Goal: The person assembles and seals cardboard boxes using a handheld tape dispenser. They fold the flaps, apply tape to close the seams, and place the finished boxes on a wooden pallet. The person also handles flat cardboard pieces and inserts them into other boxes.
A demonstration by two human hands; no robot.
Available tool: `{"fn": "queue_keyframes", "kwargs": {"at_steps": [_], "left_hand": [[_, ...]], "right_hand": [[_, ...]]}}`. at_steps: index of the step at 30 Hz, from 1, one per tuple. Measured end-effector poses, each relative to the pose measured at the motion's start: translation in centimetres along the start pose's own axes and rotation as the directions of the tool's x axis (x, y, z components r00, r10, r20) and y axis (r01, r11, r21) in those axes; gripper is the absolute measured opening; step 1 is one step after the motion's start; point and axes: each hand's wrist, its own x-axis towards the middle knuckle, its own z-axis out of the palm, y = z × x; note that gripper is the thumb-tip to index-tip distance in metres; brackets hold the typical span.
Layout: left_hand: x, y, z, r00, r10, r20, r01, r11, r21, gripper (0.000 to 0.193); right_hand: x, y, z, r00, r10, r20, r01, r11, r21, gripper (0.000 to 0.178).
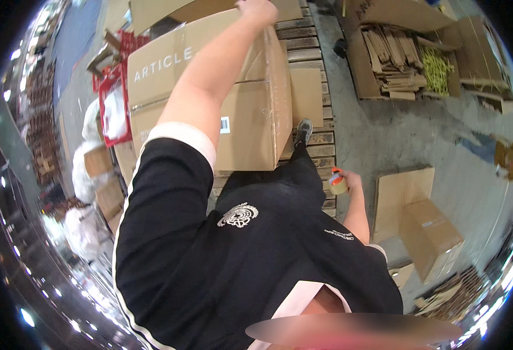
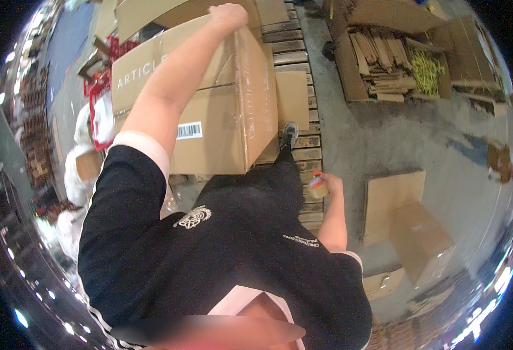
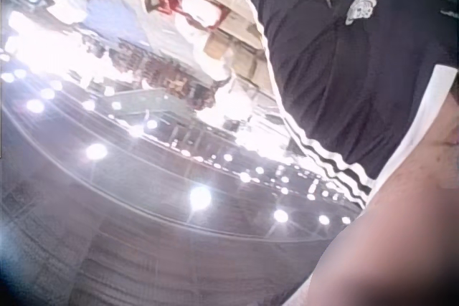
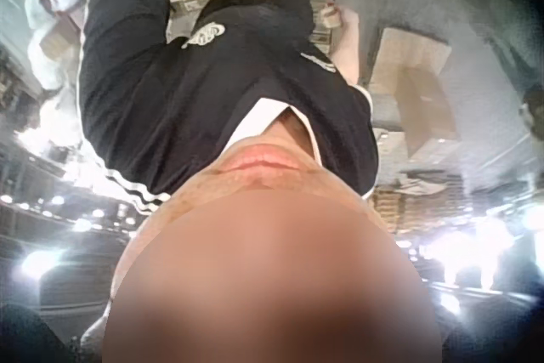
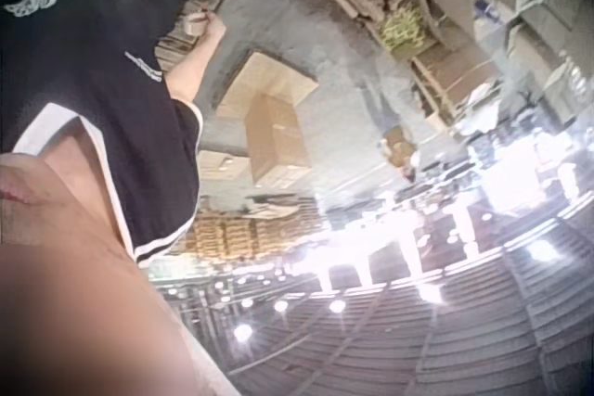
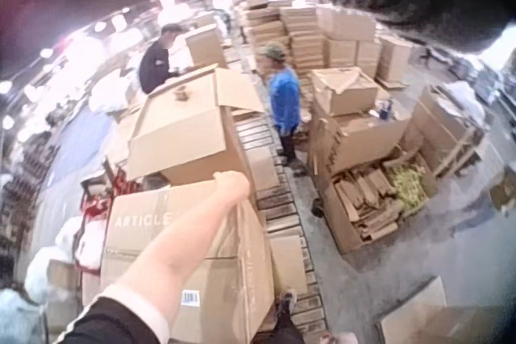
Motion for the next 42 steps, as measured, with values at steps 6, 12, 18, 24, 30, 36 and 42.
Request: {"fn": "queue_keyframes", "kwargs": {"at_steps": [6,12,18,24,30,36,42], "left_hand": [[-25.9,7.0,2.5,0.867,0.348,-0.355,-0.339,0.937,0.091,0.07],[-39.6,5.9,3.8,0.602,0.779,-0.176,-0.779,0.525,-0.344,0.037],[-38.1,2.6,6.4,0.322,0.847,-0.422,-0.934,0.21,-0.29,0.06],[-39.9,-18.0,9.2,0.895,0.246,-0.373,-0.413,0.773,-0.481,0.086],[-50.4,-37.4,16.2,0.821,-0.544,-0.175,0.288,0.659,-0.695,0.097],[-57.2,-38.3,20.6,0.933,-0.143,0.329,0.189,-0.583,-0.79,0.119],[-58.3,-37.8,22.9,0.88,-0.159,0.448,0.282,-0.583,-0.762,0.139]], "right_hand": [[3.2,-5.3,-1.2,0.998,-0.059,-0.011,0.058,0.993,-0.103,0.018],[2.7,-12.6,-0.2,0.944,-0.325,0.054,0.252,0.608,-0.753,0.018],[-4.1,-24.1,7.0,0.76,-0.619,-0.2,0.452,0.723,-0.522,0.029],[-24.4,-34.0,24.0,0.321,-0.938,-0.134,0.671,0.325,-0.666,0.057],[-44.5,-34.5,57.5,0.043,-0.767,0.64,0.79,-0.366,-0.492,0.036],[-53.1,-26.5,86.0,0.267,0.038,0.963,0.611,-0.779,-0.139,0.02],[-48.4,-17.0,95.0,0.665,0.198,0.72,0.423,-0.894,-0.146,0.026]]}}
